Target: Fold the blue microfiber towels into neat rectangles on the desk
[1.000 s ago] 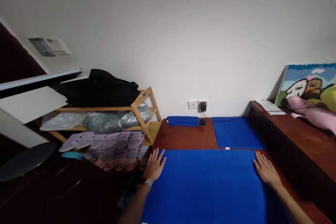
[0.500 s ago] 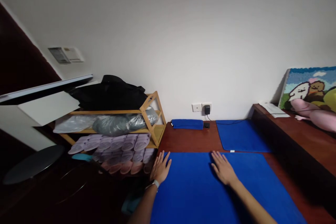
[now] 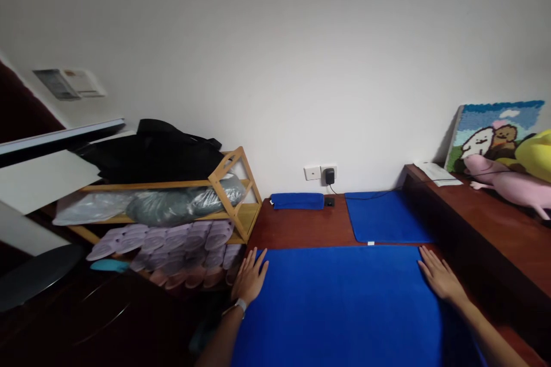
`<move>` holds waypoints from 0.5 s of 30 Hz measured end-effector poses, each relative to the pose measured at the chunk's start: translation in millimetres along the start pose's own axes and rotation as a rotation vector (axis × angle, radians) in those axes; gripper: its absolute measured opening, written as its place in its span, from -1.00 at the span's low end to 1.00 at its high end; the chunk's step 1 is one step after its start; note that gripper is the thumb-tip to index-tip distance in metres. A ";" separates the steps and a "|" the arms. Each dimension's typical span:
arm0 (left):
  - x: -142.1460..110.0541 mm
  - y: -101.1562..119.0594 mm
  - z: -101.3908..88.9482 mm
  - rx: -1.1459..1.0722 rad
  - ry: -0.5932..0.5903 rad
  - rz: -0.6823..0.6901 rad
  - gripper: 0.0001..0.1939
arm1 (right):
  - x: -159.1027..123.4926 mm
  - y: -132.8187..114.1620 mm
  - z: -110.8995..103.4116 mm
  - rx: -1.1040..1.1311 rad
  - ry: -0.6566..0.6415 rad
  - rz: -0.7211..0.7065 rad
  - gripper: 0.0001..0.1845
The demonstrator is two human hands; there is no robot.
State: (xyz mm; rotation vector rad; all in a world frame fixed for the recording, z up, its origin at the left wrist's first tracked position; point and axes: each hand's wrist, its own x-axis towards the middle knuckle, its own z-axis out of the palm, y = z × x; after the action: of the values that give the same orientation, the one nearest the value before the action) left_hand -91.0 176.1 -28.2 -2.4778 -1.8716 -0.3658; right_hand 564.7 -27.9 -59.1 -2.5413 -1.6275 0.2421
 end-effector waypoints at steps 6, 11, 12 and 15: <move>0.5 3.1 -9.6 0.078 -0.041 -0.004 -0.40 | -1.7 -5.8 -2.0 0.023 0.019 0.004 -0.19; 13.4 41.7 -49.9 0.173 -0.119 -0.053 -0.36 | -1.6 -10.6 -10.7 0.060 0.019 0.012 -0.23; 15.3 61.9 -59.7 0.148 -0.091 -0.066 -0.37 | -1.0 -10.3 -11.9 0.069 0.017 0.011 -0.24; 3.9 156.2 -75.9 -0.024 0.016 -0.037 -0.47 | 1.5 -7.5 -13.6 0.112 0.008 0.004 -0.26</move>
State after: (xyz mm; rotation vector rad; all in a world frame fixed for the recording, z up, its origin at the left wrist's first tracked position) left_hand 45.0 124.0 66.4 -2.4508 -1.9206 -0.4095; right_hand 561.3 -23.6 -44.5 -2.4604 -1.5594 0.3130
